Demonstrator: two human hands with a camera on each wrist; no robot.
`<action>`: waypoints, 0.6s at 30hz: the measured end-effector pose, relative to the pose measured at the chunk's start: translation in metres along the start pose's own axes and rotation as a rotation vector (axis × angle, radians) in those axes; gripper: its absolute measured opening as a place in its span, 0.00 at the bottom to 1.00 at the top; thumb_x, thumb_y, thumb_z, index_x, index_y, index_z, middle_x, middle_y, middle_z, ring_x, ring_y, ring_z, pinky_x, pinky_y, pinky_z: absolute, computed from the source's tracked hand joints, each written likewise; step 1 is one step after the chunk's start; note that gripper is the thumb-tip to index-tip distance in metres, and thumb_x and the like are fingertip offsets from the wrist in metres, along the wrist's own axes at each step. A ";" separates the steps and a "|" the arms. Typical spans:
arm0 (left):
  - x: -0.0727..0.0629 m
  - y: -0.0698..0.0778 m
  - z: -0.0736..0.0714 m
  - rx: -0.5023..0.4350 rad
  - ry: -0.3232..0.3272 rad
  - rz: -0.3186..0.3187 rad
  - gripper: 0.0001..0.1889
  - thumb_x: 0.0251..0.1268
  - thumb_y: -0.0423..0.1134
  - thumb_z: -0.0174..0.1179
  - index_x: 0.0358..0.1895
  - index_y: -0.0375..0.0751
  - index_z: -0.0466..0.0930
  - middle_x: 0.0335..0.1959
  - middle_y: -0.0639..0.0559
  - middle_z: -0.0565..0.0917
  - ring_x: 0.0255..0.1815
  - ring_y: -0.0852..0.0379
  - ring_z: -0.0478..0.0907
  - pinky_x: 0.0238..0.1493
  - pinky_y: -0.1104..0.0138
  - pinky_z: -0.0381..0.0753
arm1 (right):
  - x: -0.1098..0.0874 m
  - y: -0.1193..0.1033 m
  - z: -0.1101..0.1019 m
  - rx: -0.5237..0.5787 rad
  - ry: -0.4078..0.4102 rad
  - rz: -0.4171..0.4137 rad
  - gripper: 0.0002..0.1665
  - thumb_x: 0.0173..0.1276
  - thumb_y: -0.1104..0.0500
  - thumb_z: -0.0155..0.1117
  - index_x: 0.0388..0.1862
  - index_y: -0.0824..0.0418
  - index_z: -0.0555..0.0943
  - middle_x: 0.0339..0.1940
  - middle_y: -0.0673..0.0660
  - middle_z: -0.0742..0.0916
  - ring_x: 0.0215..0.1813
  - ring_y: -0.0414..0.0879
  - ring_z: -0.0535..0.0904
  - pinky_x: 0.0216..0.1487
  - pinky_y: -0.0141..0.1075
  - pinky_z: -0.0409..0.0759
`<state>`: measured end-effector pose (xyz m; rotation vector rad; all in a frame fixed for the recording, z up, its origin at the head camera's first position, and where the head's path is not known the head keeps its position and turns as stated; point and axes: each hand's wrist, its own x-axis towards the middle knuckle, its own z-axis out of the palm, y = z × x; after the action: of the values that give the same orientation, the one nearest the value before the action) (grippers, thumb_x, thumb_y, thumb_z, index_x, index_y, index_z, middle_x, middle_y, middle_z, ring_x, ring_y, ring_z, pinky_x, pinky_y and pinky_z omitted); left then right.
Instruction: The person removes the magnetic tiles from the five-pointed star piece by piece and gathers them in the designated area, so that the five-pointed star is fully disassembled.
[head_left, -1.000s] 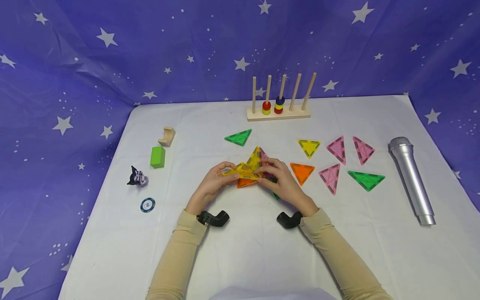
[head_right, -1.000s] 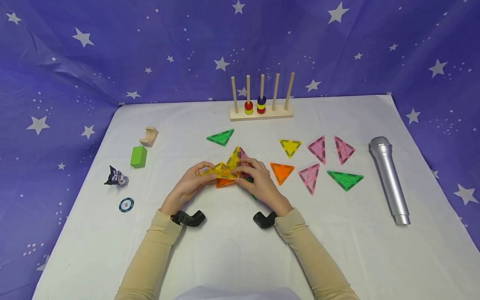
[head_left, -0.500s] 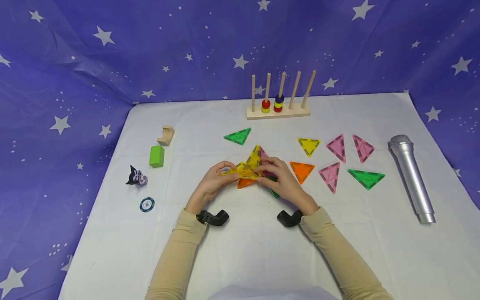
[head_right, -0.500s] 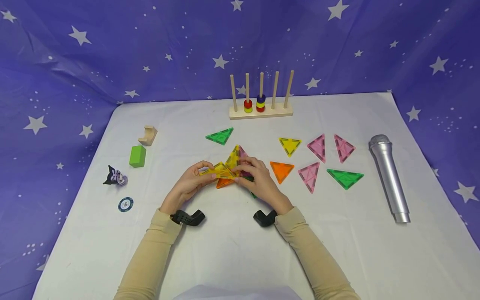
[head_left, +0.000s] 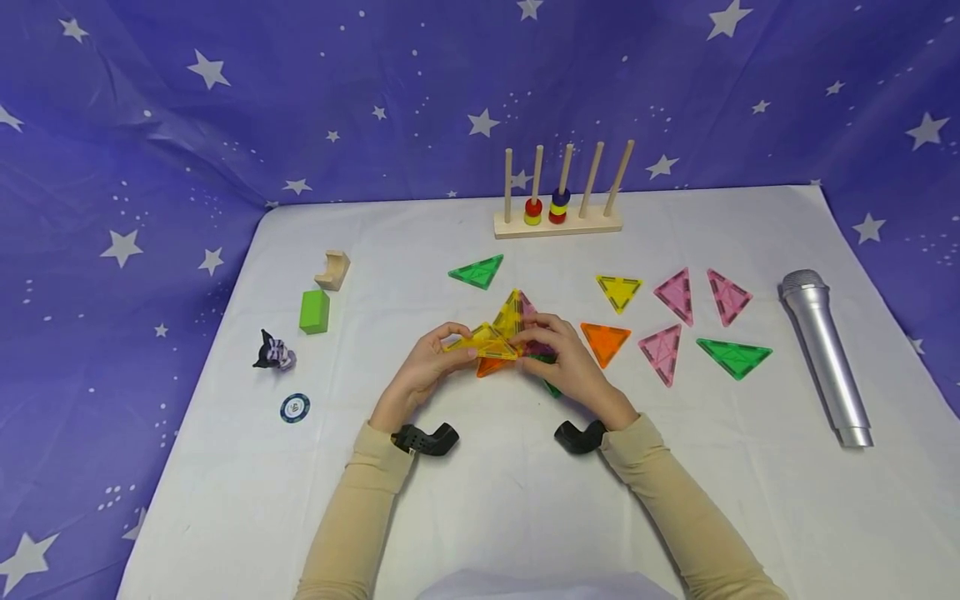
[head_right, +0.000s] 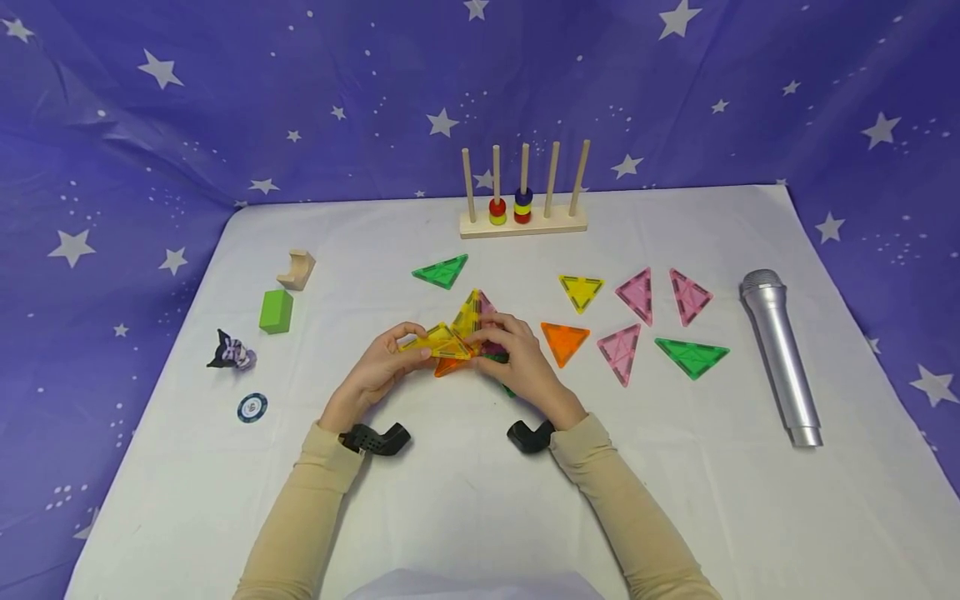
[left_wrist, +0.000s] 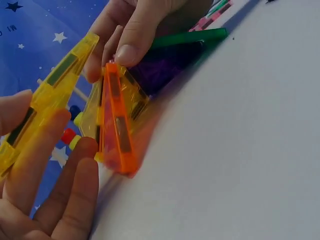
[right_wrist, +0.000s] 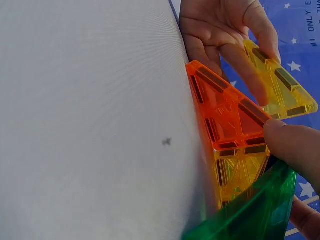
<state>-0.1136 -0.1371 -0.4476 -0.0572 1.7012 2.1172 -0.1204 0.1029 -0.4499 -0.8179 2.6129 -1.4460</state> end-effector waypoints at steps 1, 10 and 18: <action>0.000 0.001 -0.001 -0.006 -0.002 0.007 0.11 0.56 0.26 0.59 0.41 0.39 0.71 0.43 0.39 0.76 0.34 0.52 0.80 0.42 0.63 0.77 | 0.000 0.000 0.000 -0.001 0.005 -0.002 0.15 0.56 0.58 0.68 0.43 0.50 0.81 0.60 0.54 0.70 0.61 0.53 0.61 0.59 0.52 0.59; 0.026 0.041 -0.038 0.026 0.377 0.129 0.14 0.57 0.28 0.60 0.46 0.39 0.73 0.28 0.48 0.82 0.32 0.49 0.81 0.36 0.62 0.78 | 0.000 0.001 -0.002 0.027 0.015 -0.016 0.12 0.57 0.57 0.67 0.42 0.51 0.81 0.60 0.54 0.70 0.62 0.53 0.60 0.59 0.52 0.59; 0.048 0.043 -0.067 0.355 0.430 0.068 0.16 0.58 0.35 0.61 0.50 0.36 0.71 0.19 0.46 0.78 0.11 0.58 0.72 0.14 0.70 0.72 | 0.000 0.002 -0.001 0.035 0.003 -0.014 0.12 0.57 0.58 0.67 0.41 0.52 0.81 0.60 0.54 0.70 0.63 0.52 0.60 0.60 0.51 0.58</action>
<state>-0.1876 -0.1933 -0.4387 -0.3775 2.3346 1.9105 -0.1214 0.1040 -0.4509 -0.8323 2.5812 -1.4927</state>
